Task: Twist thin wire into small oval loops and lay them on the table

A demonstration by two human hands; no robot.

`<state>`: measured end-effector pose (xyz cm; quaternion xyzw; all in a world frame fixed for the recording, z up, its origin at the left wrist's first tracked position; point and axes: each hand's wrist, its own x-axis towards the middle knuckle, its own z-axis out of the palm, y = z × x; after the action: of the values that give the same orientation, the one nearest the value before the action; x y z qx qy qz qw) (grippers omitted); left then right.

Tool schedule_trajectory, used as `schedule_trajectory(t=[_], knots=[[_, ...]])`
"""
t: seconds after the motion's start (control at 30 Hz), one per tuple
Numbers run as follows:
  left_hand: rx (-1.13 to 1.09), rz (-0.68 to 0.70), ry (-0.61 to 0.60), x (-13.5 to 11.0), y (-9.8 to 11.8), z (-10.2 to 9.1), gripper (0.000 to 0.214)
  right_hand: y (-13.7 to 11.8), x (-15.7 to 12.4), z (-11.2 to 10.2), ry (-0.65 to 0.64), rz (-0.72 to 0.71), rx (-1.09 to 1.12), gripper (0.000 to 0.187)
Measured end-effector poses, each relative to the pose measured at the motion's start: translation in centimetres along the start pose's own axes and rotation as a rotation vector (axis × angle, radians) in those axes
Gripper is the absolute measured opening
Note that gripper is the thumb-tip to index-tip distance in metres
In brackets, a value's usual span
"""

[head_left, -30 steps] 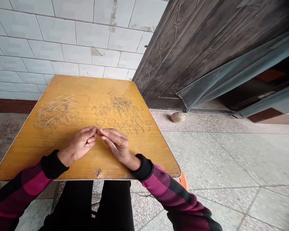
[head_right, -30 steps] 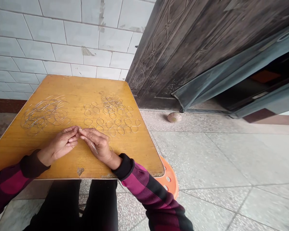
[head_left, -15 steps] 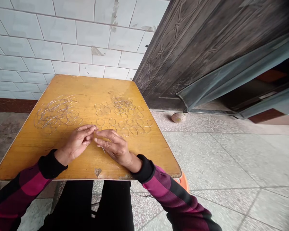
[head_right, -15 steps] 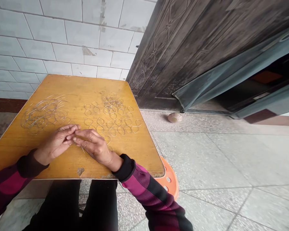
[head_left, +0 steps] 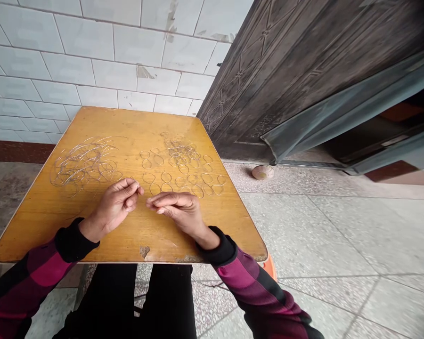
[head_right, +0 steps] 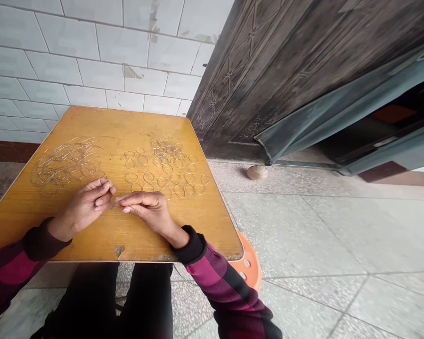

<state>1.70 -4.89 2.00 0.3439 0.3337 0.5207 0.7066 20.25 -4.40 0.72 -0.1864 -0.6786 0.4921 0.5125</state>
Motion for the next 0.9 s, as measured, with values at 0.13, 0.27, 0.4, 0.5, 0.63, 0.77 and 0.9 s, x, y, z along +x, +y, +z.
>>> schedule_trajectory(t=[0.13, 0.27, 0.4, 0.5, 0.63, 0.77, 0.9], knots=[[0.197, 0.064, -0.028, -0.2, -0.4, 0.0, 0.024, 0.2, 0.0, -0.3, 0.056, 0.070, -0.012, 0.012], [0.524, 0.215, -0.045, -0.2, -1.0, -0.3, 0.023, 0.6, -0.2, -0.3, 0.106, 0.079, -0.279, 0.025], [0.766, 0.260, -0.057, -0.1, -1.4, -0.4, 0.022, 1.1, -0.3, -0.2, -0.003, 0.035, -0.806, 0.037], [0.842, 0.239, -0.054, 0.0, -1.5, -0.4, 0.022, 1.4, -0.4, -0.2, -0.137, 0.070, -1.155, 0.043], [0.890, 0.207, -0.048, 0.2, -1.6, -0.4, 0.022, 0.9, -0.3, 0.2, -0.322, 0.188, -1.434, 0.051], [0.897, 0.186, -0.047, 0.3, -1.8, -0.4, 0.021, -0.3, 0.0, 1.1, -0.438, 0.293, -1.534, 0.051], [0.895, 0.176, -0.047, 0.3, -1.8, -0.2, 0.026, -1.1, 0.2, 1.8, -0.484, 0.378, -1.582, 0.048]])
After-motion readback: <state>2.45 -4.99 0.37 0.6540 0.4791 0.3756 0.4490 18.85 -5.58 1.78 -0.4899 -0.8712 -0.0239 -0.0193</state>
